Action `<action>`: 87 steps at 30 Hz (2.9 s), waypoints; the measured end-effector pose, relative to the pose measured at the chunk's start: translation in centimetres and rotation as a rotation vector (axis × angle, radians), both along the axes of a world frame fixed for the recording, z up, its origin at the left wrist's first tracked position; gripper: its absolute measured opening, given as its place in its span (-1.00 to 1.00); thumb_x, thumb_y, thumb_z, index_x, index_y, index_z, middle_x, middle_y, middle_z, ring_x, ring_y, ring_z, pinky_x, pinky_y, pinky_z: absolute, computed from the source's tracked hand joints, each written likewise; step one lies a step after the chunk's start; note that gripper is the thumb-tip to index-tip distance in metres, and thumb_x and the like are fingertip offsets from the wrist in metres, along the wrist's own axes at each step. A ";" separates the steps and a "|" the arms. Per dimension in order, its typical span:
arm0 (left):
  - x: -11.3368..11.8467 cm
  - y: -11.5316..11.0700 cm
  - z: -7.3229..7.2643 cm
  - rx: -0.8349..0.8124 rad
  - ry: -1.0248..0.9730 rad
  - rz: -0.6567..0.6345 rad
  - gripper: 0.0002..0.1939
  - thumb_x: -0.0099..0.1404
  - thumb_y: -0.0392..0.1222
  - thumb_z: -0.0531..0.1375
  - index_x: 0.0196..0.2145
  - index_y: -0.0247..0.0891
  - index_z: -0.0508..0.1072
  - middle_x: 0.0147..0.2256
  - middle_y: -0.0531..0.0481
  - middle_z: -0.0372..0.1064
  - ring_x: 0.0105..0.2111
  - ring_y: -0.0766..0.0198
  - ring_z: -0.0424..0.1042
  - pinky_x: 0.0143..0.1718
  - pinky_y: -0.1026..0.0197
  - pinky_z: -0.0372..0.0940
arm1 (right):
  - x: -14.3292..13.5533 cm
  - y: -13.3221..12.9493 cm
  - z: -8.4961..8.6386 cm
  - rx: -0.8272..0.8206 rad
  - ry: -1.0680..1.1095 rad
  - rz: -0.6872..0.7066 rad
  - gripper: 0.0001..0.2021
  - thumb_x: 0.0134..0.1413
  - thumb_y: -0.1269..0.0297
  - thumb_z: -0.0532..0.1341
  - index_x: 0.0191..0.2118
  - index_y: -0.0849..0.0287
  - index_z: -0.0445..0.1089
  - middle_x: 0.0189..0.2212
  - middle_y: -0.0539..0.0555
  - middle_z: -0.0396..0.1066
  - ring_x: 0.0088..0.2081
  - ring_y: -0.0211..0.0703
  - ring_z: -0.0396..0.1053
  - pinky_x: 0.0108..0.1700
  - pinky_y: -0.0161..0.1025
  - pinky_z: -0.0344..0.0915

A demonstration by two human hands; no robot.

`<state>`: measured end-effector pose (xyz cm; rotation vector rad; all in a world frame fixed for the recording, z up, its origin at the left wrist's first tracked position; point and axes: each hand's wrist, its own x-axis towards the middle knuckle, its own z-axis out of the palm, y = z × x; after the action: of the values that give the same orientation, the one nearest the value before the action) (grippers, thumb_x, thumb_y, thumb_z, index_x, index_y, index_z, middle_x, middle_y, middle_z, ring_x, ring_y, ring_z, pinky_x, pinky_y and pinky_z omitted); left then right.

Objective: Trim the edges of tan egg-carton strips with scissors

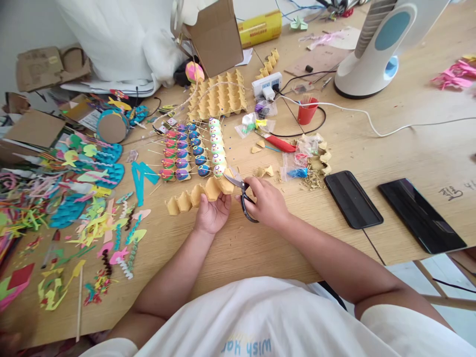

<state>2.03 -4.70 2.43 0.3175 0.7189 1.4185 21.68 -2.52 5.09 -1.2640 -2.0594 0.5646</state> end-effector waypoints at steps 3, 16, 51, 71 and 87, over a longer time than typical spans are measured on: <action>0.0 0.0 0.0 -0.027 0.025 0.012 -0.58 0.27 0.07 0.37 0.04 -0.09 0.55 0.04 -0.01 0.58 0.14 0.24 0.50 0.17 0.22 0.40 | 0.0 0.0 0.0 -0.020 -0.003 -0.006 -0.67 0.28 0.06 0.21 0.01 0.16 0.38 -0.34 0.08 0.45 -0.35 -0.11 0.33 -0.33 -0.23 0.10; 0.3 -0.1 0.2 -0.048 0.018 0.012 -0.56 0.26 0.09 0.38 0.04 -0.08 0.54 0.05 -0.02 0.57 0.15 0.22 0.49 0.19 0.19 0.40 | -0.2 -0.1 -0.1 -0.077 0.036 -0.005 -0.64 0.29 0.00 0.19 0.02 0.15 0.39 -0.41 0.04 0.42 -0.40 -0.14 0.30 -0.35 -0.26 0.08; 0.6 -0.3 0.2 -0.042 -0.001 -0.026 -0.54 0.23 0.11 0.39 0.01 -0.12 0.54 -0.01 -0.05 0.59 0.10 0.21 0.52 0.14 0.21 0.43 | -0.5 -0.4 0.1 -0.146 0.008 -0.023 -0.63 0.35 -0.06 0.09 -0.02 0.12 0.37 -0.47 0.04 0.44 -0.43 -0.10 0.36 -0.37 -0.27 0.11; 0.6 -0.2 0.3 -0.065 -0.015 -0.007 -0.58 0.30 0.09 0.35 0.05 -0.09 0.54 -0.04 -0.02 0.61 0.04 0.26 0.55 0.13 0.21 0.43 | -0.6 -0.5 0.1 -0.235 0.091 -0.022 -0.59 0.33 -0.18 0.07 -0.17 0.09 0.34 -0.51 0.01 0.41 -0.50 -0.16 0.32 -0.40 -0.28 0.13; 0.2 0.1 0.1 -0.022 0.007 -0.001 -0.54 0.27 0.13 0.36 0.03 -0.14 0.54 0.02 -0.06 0.59 -0.01 0.27 0.57 0.05 0.26 0.45 | 0.2 0.6 -0.5 -0.280 0.326 -0.030 -0.59 0.26 -0.17 0.21 -0.32 0.10 0.26 -0.58 -0.10 0.19 -0.52 -0.29 0.13 -0.43 -0.31 0.04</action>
<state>2.27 -4.60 2.56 0.3060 0.7398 1.4080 21.86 -1.93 4.62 -1.2583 -1.7306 1.0025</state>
